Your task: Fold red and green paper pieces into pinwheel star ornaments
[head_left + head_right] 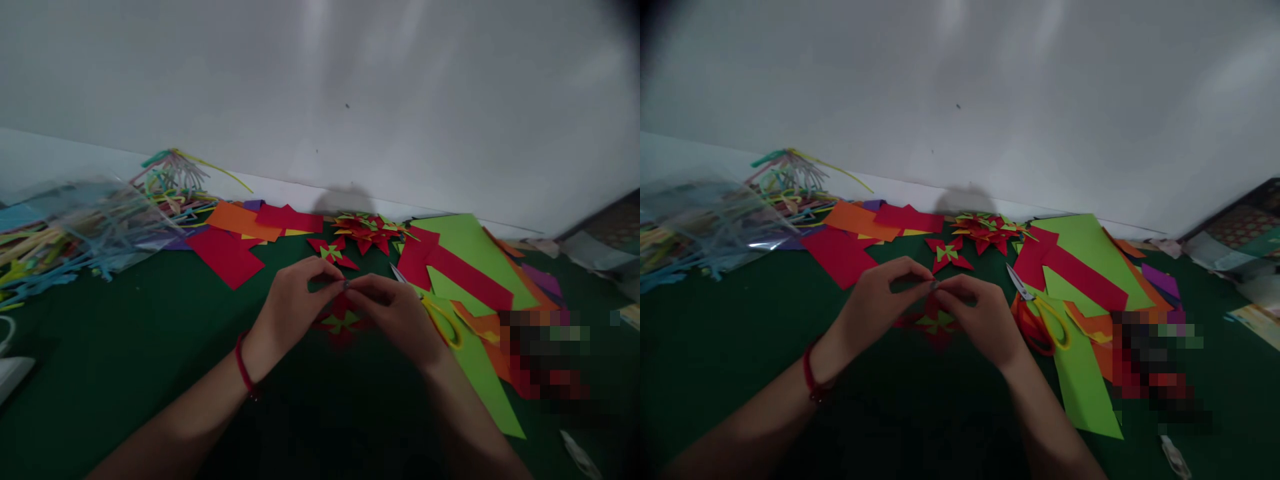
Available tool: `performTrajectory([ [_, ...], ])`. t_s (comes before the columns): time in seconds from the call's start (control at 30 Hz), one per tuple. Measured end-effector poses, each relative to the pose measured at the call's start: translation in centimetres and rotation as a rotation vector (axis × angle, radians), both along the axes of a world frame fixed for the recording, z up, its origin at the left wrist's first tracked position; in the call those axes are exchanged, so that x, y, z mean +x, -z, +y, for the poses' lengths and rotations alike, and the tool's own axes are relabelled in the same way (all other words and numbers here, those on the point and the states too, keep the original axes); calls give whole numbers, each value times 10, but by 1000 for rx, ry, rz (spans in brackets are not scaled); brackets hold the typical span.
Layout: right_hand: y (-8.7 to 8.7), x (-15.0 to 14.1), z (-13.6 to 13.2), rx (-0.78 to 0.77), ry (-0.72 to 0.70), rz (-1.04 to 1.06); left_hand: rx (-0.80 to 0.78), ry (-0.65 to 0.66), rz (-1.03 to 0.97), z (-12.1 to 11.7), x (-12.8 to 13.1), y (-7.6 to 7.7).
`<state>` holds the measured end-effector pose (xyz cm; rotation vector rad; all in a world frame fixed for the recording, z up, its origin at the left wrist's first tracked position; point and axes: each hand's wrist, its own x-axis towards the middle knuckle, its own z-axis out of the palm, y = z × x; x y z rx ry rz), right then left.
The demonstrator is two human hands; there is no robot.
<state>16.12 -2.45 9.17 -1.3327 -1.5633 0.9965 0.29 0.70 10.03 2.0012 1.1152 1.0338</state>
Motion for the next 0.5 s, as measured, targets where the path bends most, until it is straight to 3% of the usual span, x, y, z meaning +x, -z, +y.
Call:
performTrajectory([
  [0.2,-3,8,3,42,-72,-163,23,18,35,3,1,4],
  [0.33,-7,9,2,77,-68,-276,-84,50,-34,4,-1,6],
  [0.5,-11,7,-2,78,-35,-274,-170,67,-86,6,-3,5],
])
